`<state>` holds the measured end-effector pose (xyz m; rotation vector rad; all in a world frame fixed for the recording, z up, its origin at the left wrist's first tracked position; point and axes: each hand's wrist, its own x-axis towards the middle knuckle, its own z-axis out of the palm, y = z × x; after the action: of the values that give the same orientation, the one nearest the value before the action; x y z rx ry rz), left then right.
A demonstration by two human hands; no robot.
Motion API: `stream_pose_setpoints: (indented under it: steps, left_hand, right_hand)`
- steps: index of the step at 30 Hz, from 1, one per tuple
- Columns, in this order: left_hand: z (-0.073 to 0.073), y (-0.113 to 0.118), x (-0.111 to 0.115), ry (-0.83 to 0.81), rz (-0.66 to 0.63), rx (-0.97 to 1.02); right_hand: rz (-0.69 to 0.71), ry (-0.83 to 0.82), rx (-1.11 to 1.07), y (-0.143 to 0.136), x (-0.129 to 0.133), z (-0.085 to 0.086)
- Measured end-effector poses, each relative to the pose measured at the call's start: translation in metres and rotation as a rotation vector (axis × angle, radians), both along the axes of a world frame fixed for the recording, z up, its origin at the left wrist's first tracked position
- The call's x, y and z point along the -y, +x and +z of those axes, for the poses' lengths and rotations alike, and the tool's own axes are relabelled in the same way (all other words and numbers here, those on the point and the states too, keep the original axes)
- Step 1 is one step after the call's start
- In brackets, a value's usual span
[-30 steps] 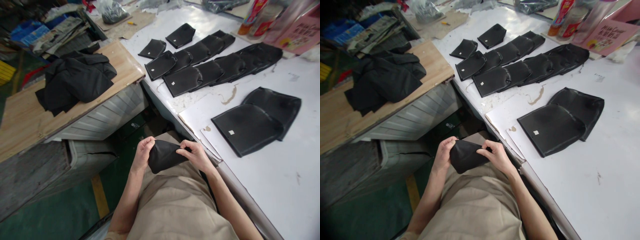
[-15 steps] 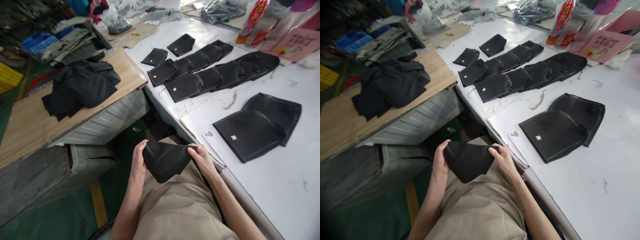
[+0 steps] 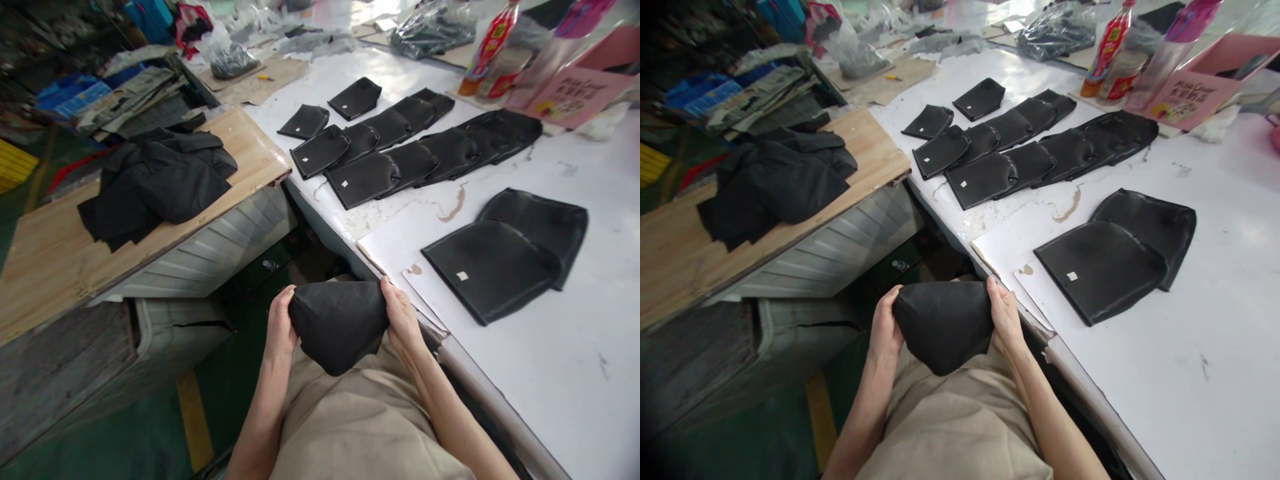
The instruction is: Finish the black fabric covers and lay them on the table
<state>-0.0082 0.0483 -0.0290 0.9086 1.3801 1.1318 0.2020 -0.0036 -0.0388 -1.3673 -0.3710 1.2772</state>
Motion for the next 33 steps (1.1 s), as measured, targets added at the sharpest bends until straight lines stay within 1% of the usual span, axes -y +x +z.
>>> stream_pose_setpoints:
  steps: [2,3,8,11,13,15,18,23,25,27,29,30,31,33]
  left_hand:
    - [0.006,-0.006,-0.002,0.007,-0.16,-0.024]
    - [0.01,-0.009,-0.003,0.015,-0.218,-0.043]
    - [0.027,-0.019,-0.007,0.143,-0.375,-0.196]
    - [0.031,-0.019,-0.012,0.18,-0.529,-0.26]
    - [0.032,-0.018,-0.014,0.186,-0.599,-0.291]
    - [0.032,-0.016,-0.014,0.189,-0.616,-0.298]
    - [0.029,-0.013,-0.011,0.163,-0.589,-0.231]
    - [0.014,-0.014,-0.004,0.079,-0.559,-0.108]
    - [0.007,-0.016,-0.004,0.07,-0.544,-0.072]
    - [0.003,-0.018,-0.005,0.067,-0.559,-0.049]
    - [0.006,-0.018,-0.007,0.077,-0.603,-0.077]
    - [0.01,-0.017,-0.008,0.101,-0.629,-0.122]
    - [0.015,-0.014,-0.009,0.146,-0.652,-0.185]
    - [0.03,-0.002,-0.01,0.302,-0.69,-0.329]
  right_hand:
    - [0.011,0.005,0.062,0.004,0.0,0.001]
    - [0.017,0.011,0.11,0.005,0.0,0.002]
    - [0.034,0.075,0.332,0.009,0.0,0.004]
    - [0.056,0.104,0.419,0.009,-0.001,0.009]
    - [0.055,0.121,0.492,0.009,-0.001,0.013]
    - [0.042,0.135,0.559,0.011,-0.001,0.017]
    - [0.05,0.133,0.579,0.013,0.001,0.02]
    - [0.062,0.136,0.538,0.015,0.005,0.025]
    - [0.084,0.14,0.532,0.016,0.005,0.029]
    - [0.117,0.146,0.574,0.018,0.003,0.036]
    - [0.134,0.161,0.68,0.018,0.001,0.043]
    - [0.142,0.172,0.739,0.016,0.0,0.046]
    - [0.156,0.183,0.793,0.013,0.0,0.048]
    - [0.206,0.209,0.87,0.004,-0.001,0.052]
